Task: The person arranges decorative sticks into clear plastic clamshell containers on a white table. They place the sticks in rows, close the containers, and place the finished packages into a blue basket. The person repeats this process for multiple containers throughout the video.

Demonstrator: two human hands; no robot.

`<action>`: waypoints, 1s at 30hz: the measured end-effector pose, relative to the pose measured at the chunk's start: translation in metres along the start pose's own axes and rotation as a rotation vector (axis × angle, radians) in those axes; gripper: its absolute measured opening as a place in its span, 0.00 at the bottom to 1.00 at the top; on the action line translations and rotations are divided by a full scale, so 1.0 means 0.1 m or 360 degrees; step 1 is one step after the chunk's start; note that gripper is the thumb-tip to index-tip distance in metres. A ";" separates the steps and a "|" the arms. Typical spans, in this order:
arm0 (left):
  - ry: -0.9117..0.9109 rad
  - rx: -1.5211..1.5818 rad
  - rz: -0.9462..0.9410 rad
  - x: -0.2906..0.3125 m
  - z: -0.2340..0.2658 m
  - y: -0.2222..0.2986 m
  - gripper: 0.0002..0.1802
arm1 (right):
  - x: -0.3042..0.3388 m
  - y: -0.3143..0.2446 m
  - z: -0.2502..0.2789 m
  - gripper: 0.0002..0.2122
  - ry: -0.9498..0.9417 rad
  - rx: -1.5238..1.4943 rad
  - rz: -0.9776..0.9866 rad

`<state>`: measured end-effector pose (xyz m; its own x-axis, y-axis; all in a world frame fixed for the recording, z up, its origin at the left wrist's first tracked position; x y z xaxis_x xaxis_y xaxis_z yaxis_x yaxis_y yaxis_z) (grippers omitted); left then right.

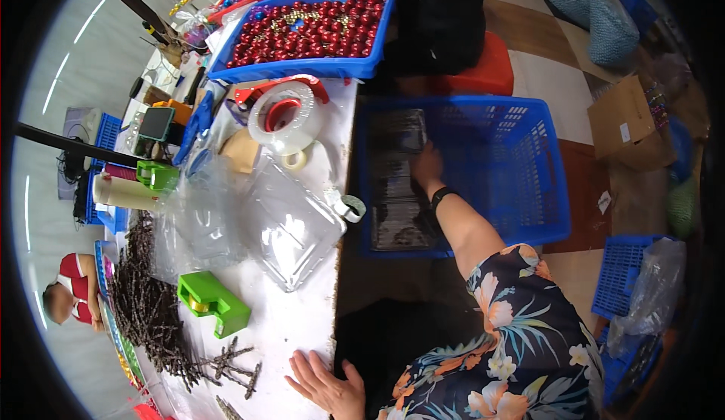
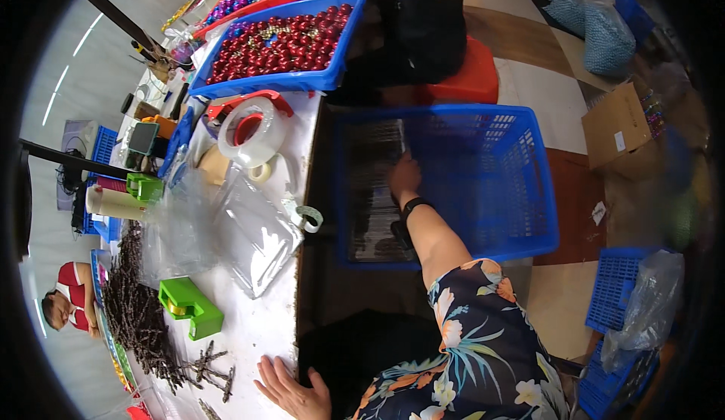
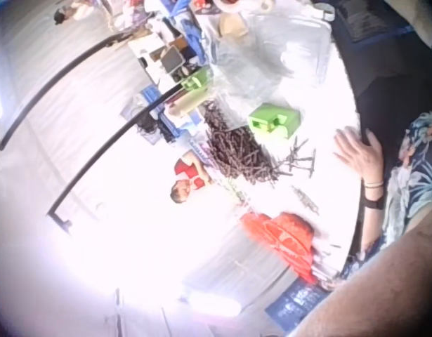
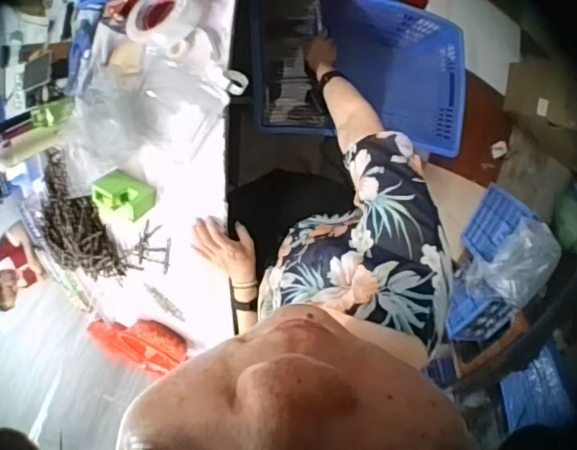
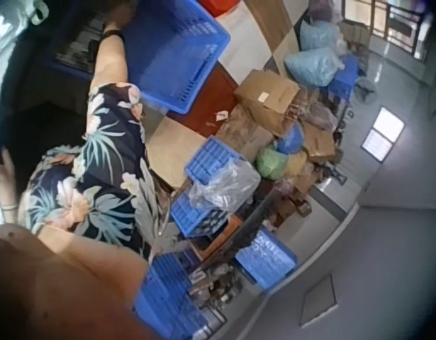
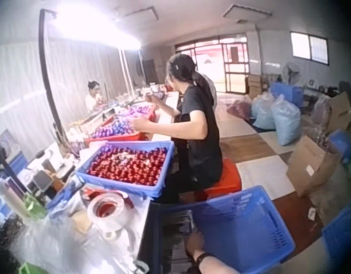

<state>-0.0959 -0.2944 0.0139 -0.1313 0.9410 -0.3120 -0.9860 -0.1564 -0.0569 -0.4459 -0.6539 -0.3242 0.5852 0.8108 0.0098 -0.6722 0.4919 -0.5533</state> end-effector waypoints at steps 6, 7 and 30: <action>0.0036 -0.0020 0.0017 -0.05 0.00 0.02 0.33 | -0.34 0.07 -0.11 0.34 -0.0258 0.0059 0.0004; 0.0037 -0.0021 0.0032 -0.06 0.04 0.03 0.31 | -0.35 0.09 -0.14 0.35 -0.0326 0.0016 -0.0002; -0.0111 -0.0033 0.0036 0.04 -0.15 -0.08 0.36 | 0.75 0.12 -0.13 0.55 -0.0285 0.0133 0.0166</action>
<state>-0.0872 -0.2936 -0.0014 -0.1614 0.9556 -0.2464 -0.9805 -0.1837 -0.0702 -0.4045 -0.5910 -0.3407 0.4256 0.8984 0.1083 -0.7644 0.4210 -0.4883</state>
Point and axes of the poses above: each hand's wrist, its own x-axis away from the middle knuckle, its own z-axis out of the back of the hand, y = z × x, the point moved 10 cm from there along -x, towards the middle knuckle, and after that the axes turned 8 degrees about y, right-handed, at the moved point
